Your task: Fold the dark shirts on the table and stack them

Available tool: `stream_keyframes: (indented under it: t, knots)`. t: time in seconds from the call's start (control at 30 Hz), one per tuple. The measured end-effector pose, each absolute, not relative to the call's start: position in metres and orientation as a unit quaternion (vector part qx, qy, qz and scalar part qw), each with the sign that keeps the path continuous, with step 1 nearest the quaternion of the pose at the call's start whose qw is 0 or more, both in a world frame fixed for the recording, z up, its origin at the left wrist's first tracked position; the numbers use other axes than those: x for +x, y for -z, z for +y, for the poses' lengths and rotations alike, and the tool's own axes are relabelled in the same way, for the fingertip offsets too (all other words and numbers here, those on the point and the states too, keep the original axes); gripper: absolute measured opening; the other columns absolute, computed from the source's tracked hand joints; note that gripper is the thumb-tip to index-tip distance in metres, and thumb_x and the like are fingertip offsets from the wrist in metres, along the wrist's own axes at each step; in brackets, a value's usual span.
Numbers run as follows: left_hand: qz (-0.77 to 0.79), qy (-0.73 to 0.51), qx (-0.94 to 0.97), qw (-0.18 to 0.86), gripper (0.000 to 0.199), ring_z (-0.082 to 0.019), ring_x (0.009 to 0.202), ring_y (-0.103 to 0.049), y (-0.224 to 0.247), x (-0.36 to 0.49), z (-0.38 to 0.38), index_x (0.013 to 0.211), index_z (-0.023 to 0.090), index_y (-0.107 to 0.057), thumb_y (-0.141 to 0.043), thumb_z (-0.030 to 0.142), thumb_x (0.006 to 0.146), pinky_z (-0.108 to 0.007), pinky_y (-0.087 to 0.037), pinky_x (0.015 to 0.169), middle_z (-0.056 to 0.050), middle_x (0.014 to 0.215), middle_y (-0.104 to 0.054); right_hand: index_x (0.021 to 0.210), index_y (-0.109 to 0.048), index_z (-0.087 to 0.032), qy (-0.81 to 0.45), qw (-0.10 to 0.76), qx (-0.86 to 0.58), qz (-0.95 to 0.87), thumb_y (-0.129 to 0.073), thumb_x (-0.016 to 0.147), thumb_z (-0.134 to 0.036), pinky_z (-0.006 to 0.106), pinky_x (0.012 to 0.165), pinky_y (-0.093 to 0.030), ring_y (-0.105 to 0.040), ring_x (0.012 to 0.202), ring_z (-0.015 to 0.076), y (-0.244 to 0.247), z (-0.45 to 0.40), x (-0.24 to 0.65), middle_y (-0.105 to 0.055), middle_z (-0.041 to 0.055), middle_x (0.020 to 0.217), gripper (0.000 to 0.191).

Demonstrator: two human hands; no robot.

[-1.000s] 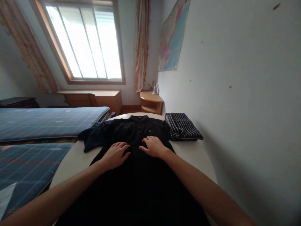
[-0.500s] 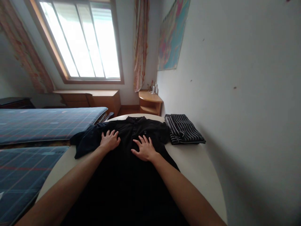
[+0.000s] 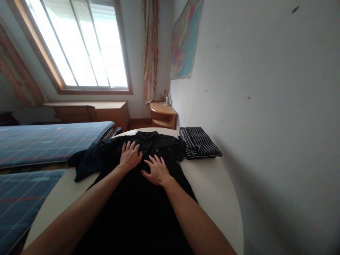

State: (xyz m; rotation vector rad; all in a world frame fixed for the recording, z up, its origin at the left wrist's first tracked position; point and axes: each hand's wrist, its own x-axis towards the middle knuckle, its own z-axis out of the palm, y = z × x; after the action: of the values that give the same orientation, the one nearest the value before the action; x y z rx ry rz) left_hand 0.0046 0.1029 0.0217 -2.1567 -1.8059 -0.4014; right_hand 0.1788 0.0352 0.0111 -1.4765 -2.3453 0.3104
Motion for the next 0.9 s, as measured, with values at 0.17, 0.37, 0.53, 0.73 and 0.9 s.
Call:
stream_keyframes:
  t: [0.17, 0.37, 0.53, 0.73, 0.9]
  knots:
    - [-0.602, 0.177, -0.778, 0.029, 0.050, -0.028, 0.146, -0.033, -0.005, 0.035, 0.083, 0.147, 0.020, -0.046, -0.033, 0.038, 0.102, -0.047, -0.028, 0.117, -0.010, 0.156, -0.041, 0.147, -0.044, -0.020, -0.112, 0.195, -0.556, -0.800, -0.038, 0.096, -0.042, 0.049, 0.121, -0.010, -0.026, 0.147, 0.0257, -0.013, 0.029, 0.179, -0.041, 0.0077, 0.155, 0.056]
    - [-0.629, 0.202, -0.751, 0.010, 0.055, -0.033, 0.148, -0.026, 0.003, 0.004, 0.065, 0.152, 0.019, -0.038, -0.033, 0.042, 0.103, -0.052, -0.028, 0.117, -0.012, 0.160, -0.032, 0.147, -0.043, -0.021, -0.105, 0.166, -0.600, -0.775, -0.035, 0.098, -0.047, 0.048, 0.121, -0.009, -0.020, 0.150, 0.0253, -0.016, 0.037, 0.196, -0.033, 0.0067, 0.160, 0.057]
    - [-0.640, 0.133, -0.756, 0.014, 0.059, -0.034, 0.149, -0.023, 0.006, -0.012, 0.049, 0.154, 0.020, -0.036, -0.041, 0.044, 0.100, -0.051, -0.027, 0.117, -0.014, 0.161, -0.029, 0.153, -0.035, -0.024, -0.113, 0.099, -0.600, -0.786, -0.038, 0.092, -0.066, 0.056, 0.119, -0.007, -0.013, 0.151, 0.0325, -0.017, 0.046, 0.202, -0.024, 0.0091, 0.164, 0.074]
    - [-0.598, 0.126, -0.790, 0.043, 0.055, -0.029, 0.148, -0.027, -0.005, -0.004, 0.055, 0.147, 0.017, -0.047, -0.044, 0.022, 0.092, -0.046, -0.026, 0.119, -0.013, 0.161, -0.029, 0.156, -0.029, -0.026, -0.107, 0.112, -0.604, -0.782, -0.033, 0.091, -0.071, 0.060, 0.118, 0.000, -0.003, 0.152, 0.0361, -0.011, 0.035, 0.185, -0.016, 0.0101, 0.166, 0.079]
    - [-0.558, 0.117, -0.822, 0.001, 0.053, -0.028, 0.147, -0.031, -0.014, 0.020, 0.076, 0.150, 0.019, -0.042, -0.037, 0.031, 0.098, -0.043, -0.030, 0.117, -0.011, 0.158, -0.037, 0.151, -0.040, -0.024, -0.140, 0.096, -0.567, -0.806, -0.045, 0.089, -0.066, 0.054, 0.118, -0.015, -0.019, 0.149, 0.0345, -0.023, 0.041, 0.195, -0.029, 0.0096, 0.161, 0.075]
